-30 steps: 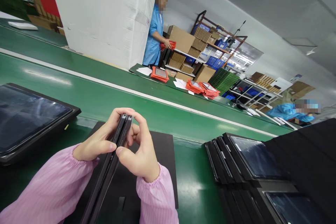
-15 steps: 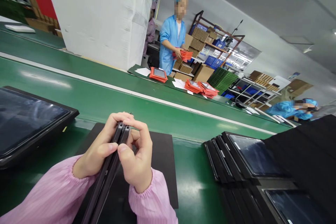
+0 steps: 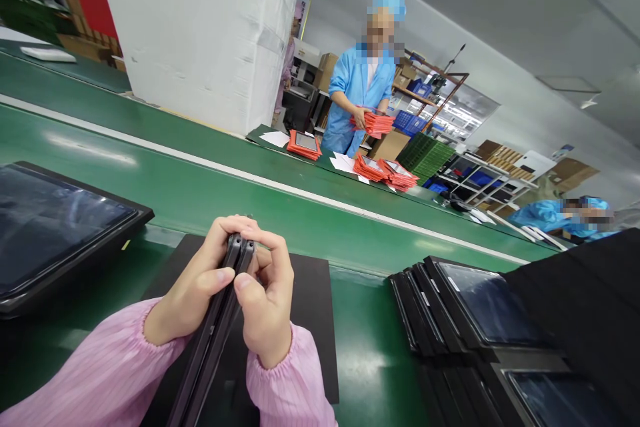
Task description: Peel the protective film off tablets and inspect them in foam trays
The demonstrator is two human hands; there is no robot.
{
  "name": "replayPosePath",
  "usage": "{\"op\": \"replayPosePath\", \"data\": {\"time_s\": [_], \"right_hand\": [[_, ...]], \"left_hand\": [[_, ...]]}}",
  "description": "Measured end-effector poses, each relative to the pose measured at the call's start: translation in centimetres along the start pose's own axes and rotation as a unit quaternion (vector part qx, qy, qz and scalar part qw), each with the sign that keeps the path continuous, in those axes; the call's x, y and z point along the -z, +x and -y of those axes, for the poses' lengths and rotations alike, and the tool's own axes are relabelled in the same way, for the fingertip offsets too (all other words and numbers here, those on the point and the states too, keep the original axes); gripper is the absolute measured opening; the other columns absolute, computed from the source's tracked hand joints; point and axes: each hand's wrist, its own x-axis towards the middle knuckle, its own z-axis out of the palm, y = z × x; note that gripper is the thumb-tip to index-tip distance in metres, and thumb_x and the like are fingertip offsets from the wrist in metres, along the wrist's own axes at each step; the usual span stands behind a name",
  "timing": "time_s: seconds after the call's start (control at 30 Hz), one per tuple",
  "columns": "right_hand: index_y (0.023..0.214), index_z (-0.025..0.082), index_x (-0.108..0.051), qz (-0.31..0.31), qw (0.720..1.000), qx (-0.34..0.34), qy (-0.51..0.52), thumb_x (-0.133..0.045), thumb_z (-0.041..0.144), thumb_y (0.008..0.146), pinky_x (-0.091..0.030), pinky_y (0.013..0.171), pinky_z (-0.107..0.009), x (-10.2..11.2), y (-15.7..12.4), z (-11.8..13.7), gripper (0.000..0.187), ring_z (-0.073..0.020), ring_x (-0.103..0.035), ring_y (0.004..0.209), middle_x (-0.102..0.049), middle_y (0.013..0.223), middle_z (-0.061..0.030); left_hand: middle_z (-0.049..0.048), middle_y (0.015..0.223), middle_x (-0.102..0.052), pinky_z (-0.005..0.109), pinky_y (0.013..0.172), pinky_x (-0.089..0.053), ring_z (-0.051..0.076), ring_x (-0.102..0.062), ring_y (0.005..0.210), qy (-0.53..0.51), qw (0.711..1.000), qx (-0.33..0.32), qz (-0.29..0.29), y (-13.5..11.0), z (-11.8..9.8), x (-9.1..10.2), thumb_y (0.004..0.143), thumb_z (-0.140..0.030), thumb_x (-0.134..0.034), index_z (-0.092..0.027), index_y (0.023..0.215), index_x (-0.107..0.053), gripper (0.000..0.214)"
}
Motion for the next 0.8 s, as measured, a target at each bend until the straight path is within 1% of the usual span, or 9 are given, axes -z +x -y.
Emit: {"op": "replayPosePath", "data": {"time_s": [0.1,0.17,0.27,0.37,0.43,0.5,0.6,0.7,0.8], "right_hand": [[0.11,0.029,-0.066,0.008,1.0,0.009,0.025,-0.066,0.029,0.082,-0.032,0.058,-0.028,0.1,0.0,0.0,0.028,-0.0119,-0.034,0.053,-0.039,0.059,0.0078],[0.112,0.03,-0.067,0.012,0.999,0.006,0.041,-0.066,0.03,0.083,-0.031,0.056,-0.027,0.2,-0.1,0.0,0.029,-0.0114,-0.033,0.052,-0.041,0.059,0.0075],[0.113,0.031,-0.068,0.013,0.998,-0.003,0.058,-0.063,0.031,0.085,-0.031,0.055,-0.026,0.3,-0.1,0.1,0.029,-0.0108,-0.034,0.053,-0.044,0.062,0.0068],[0.111,0.03,-0.069,0.006,0.999,-0.001,0.053,-0.061,0.031,0.086,-0.033,0.056,-0.025,0.4,-0.1,0.3,0.026,-0.0109,-0.037,0.056,-0.05,0.068,0.0052],[0.11,0.029,-0.069,0.0,0.999,0.003,0.044,-0.06,0.031,0.086,-0.036,0.057,-0.025,0.5,0.0,0.4,0.026,-0.0118,-0.041,0.059,-0.053,0.071,0.0038],[0.11,0.028,-0.069,-0.006,0.999,0.01,0.03,-0.061,0.031,0.085,-0.038,0.059,-0.025,0.6,0.1,0.5,0.026,-0.0123,-0.042,0.062,-0.054,0.073,0.0032],[0.111,0.029,-0.067,-0.001,1.0,0.016,-0.003,-0.064,0.029,0.083,-0.039,0.059,-0.024,0.7,0.2,0.7,0.029,-0.0111,-0.043,0.061,-0.057,0.076,0.0039],[0.113,0.03,-0.065,0.011,0.998,0.023,-0.052,-0.068,0.026,0.08,-0.043,0.062,-0.024,0.8,0.0,1.2,0.034,-0.0104,-0.049,0.065,-0.064,0.089,0.0036],[0.112,0.029,-0.063,0.009,0.994,0.03,-0.107,-0.066,0.019,0.08,-0.047,0.068,-0.024,1.0,-0.5,1.8,0.034,-0.0115,-0.056,0.072,-0.066,0.097,0.0026]], "left_hand": [[0.0042,0.118,-0.05,0.039,0.101,-0.039,0.025,-0.046,0.119,-0.003,1.0,0.002,-0.017,0.0,-0.2,-0.2,0.102,-0.037,-0.04,-0.029,0.118,-0.049,0.02],[0.0038,0.117,-0.051,0.038,0.105,-0.035,0.022,-0.046,0.12,0.01,0.999,0.005,-0.032,0.0,-0.4,-0.5,0.106,-0.036,-0.033,-0.029,0.117,-0.05,0.021],[0.0032,0.118,-0.054,0.038,0.112,-0.03,0.02,-0.047,0.12,0.051,0.997,0.002,-0.053,-0.1,-0.7,-1.0,0.109,-0.032,-0.028,-0.028,0.117,-0.05,0.024],[0.002,0.121,-0.055,0.037,0.119,-0.023,0.017,-0.048,0.122,0.105,0.992,-0.027,-0.063,-0.2,-1.0,-1.3,0.109,-0.027,-0.03,-0.028,0.12,-0.048,0.022],[0.0014,0.121,-0.054,0.036,0.122,-0.019,0.015,-0.049,0.121,0.142,0.987,-0.049,-0.065,-0.2,-1.1,-1.5,0.108,-0.023,-0.03,-0.028,0.121,-0.047,0.021],[0.0014,0.121,-0.054,0.034,0.122,-0.018,0.013,-0.049,0.121,0.172,0.981,-0.061,-0.067,-0.2,-1.1,-1.5,0.107,-0.02,-0.031,-0.027,0.121,-0.046,0.022],[0.0018,0.121,-0.054,0.032,0.122,-0.019,0.012,-0.048,0.121,0.193,0.976,-0.067,-0.071,-0.2,-1.0,-1.6,0.106,-0.017,-0.032,-0.026,0.122,-0.045,0.023],[0.0025,0.121,-0.054,0.031,0.121,-0.021,0.012,-0.048,0.121,0.2,0.974,-0.074,-0.078,-0.3,-1.0,-1.7,0.105,-0.015,-0.032,-0.024,0.121,-0.045,0.022],[0.0037,0.12,-0.054,0.032,0.121,-0.023,0.013,-0.048,0.12,0.213,0.97,-0.083,-0.085,-0.5,-1.2,-2.1,0.105,-0.016,-0.033,-0.022,0.12,-0.046,0.021]]}}
